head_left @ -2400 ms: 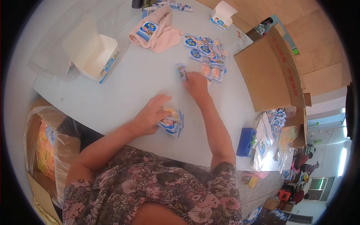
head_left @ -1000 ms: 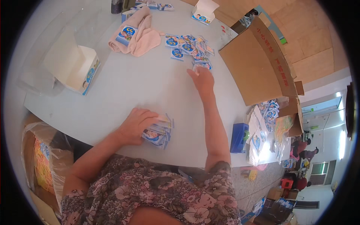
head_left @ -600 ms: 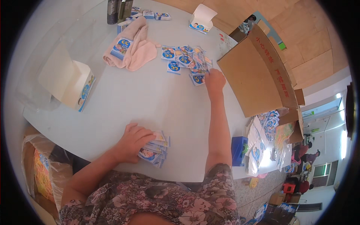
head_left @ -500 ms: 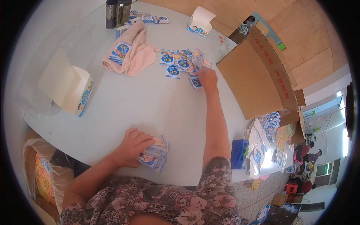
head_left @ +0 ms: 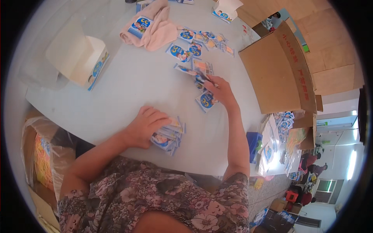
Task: Organizing small label packets into stacks, securing them with rubber bands, and placing them into cardboard boxes.
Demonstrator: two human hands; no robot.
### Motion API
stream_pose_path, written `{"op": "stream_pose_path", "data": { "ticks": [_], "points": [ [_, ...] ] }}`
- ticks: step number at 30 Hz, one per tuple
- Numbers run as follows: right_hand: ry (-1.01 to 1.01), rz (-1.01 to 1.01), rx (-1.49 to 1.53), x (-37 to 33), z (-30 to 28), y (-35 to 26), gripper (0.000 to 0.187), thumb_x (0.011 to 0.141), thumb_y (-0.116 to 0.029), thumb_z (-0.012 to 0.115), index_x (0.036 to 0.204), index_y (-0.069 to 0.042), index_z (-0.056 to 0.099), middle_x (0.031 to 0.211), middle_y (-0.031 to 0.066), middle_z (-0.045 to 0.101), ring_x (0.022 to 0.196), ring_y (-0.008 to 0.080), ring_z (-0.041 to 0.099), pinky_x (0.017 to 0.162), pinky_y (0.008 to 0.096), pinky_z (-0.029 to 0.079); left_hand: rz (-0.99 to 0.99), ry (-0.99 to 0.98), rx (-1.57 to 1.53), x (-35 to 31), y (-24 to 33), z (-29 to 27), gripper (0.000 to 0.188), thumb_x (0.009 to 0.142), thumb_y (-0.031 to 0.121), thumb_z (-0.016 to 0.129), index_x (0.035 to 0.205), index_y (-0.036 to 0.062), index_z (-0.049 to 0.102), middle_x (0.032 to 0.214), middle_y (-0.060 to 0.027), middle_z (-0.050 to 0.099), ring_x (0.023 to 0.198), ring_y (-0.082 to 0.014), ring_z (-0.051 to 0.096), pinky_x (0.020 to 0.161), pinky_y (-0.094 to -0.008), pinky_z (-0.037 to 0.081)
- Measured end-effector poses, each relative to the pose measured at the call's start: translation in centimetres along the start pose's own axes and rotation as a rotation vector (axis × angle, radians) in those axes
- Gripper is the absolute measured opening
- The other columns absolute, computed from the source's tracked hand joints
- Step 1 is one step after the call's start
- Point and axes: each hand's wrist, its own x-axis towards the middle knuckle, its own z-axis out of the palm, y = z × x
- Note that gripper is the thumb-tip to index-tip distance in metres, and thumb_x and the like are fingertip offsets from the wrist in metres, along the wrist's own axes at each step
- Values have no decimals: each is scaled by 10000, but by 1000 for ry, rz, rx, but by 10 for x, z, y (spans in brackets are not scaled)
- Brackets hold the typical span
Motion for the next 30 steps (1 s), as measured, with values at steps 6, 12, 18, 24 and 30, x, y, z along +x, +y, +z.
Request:
{"op": "stream_pose_path", "data": {
  "ticks": [6, 12, 18, 24, 30],
  "points": [
    [76, 121, 150, -18, -4, 3, 221, 903, -103, 601, 1086, 7, 658, 943, 84, 683, 832, 93, 585, 713, 264, 480, 73, -18, -80, -5, 1, 1, 660, 576, 116, 763, 1199, 51, 552, 1179, -121, 551, 1076, -305, 496, 959, -418, 340],
    [604, -553, -516, -4, 44, -23, 154, 816, -82, 652, 958, -44, 696, 855, 111, 673, 813, 251, 629, 704, 362, 502, 76, -26, -34, -9, 6, 0, 753, 487, 72, 712, 1219, 73, 539, 1170, -103, 536, 1080, -297, 482, 972, -409, 335],
    [427, -573, -814, 19, 91, -39, 136, 817, -187, 664, 826, -51, 663, 772, 123, 634, 758, 312, 609, 660, 431, 480, 90, 10, -21, -11, 9, 5, 730, 509, 70, 712, 1218, 71, 538, 1157, -94, 535, 1071, -290, 479, 961, -389, 336],
    [136, -165, -307, -6, 54, -78, 255, 842, -259, 680, 759, -23, 631, 672, 130, 591, 635, 282, 588, 596, 403, 456, 36, 94, -129, -9, 5, 3, 642, 544, 83, 751, 1161, 61, 578, 1355, -174, 437, 1229, -371, 422, 1035, -453, 338],
    [-366, -530, -28, -87, 70, -88, 252, 846, -231, 681, 816, 19, 666, 754, 176, 628, 676, 310, 578, 630, 368, 452, 25, 147, -35, -8, 2, -2, 572, 586, 111, 752, 1132, 73, 589, 1359, -178, 441, 1218, -370, 442, 1030, -454, 346]
  ]
}}
